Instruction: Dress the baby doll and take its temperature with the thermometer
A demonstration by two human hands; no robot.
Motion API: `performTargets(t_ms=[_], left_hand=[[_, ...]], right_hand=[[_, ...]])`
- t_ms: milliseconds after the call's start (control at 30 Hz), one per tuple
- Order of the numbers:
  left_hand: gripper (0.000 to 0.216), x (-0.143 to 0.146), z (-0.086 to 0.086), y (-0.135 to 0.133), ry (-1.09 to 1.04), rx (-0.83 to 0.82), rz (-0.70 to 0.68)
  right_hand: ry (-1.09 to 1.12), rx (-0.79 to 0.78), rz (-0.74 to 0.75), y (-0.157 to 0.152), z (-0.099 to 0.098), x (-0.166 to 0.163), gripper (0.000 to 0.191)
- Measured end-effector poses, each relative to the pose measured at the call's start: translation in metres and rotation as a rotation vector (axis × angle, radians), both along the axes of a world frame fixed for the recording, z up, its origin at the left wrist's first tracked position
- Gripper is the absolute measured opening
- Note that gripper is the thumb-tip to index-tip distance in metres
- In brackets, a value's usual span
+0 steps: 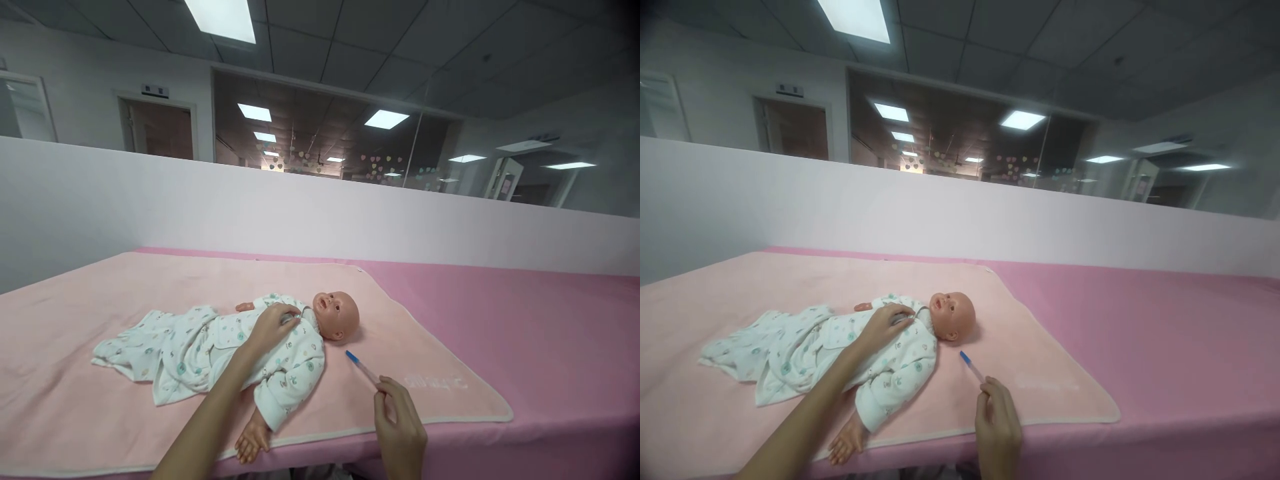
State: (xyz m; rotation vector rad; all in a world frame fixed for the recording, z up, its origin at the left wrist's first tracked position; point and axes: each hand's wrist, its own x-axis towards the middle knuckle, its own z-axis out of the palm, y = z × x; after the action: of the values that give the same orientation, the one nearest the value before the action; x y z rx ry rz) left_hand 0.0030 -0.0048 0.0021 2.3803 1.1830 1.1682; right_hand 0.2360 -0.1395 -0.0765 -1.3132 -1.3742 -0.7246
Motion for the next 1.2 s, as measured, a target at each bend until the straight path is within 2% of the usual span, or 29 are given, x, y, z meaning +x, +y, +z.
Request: performTargets(t_ms=[133,233,300,367,467,567,700,867,1033,1200], left_hand=[[0.021,-0.001,-0.001,0.001,-0.086,-0.06,-0.039],[0.023,-0.002,-0.001,0.001,-0.146,-0.115,-0.065],[0.023,-0.002,-0.001,0.0,-0.178,-0.144,-0.079],[0.023,-0.003,0.0,-0.001,-0.2,-0.168,-0.089],[0.022,-0.002,0.001,-0.002,-0.216,-0.195,-0.096],[0.022,-0.002,0.001,-0.003,-0.242,-0.209,-0.105],[0.022,-0.003,0.0,-0.003,-0.298,-0.232,-0.114],[0.024,-0.004,0.003,-0.003,-0.29,-0.273,-0.09],[0.029,-0.007,0.008,-0.007,-0.278,-0.298,-0.17],[0.031,-0.007,0.01,-0.008,-0.231,-0.297,-0.216]], right_hand=[[0.056,-0.21,0.006,0.006,-0.011,0.001,0.021],[0.058,-0.238,0.0,0.01,-0.009,-0.003,0.022],[0.072,-0.214,0.043,0.018,0.004,-0.012,0.019],[0.103,-0.22,0.152,0.032,0.024,-0.028,0.017],[0.074,-0.346,0.38,0.064,0.057,-0.059,0.02],[-0.046,-0.427,0.453,0.094,0.073,-0.085,0.03],[-0.121,-0.509,0.463,0.113,0.067,-0.096,0.04],[0.046,-0.489,0.526,0.114,0.06,-0.094,0.045],[0.139,-0.343,0.663,0.108,0.056,-0.1,0.03],[0.272,-0.268,0.684,0.104,0.048,-0.103,0.024]])
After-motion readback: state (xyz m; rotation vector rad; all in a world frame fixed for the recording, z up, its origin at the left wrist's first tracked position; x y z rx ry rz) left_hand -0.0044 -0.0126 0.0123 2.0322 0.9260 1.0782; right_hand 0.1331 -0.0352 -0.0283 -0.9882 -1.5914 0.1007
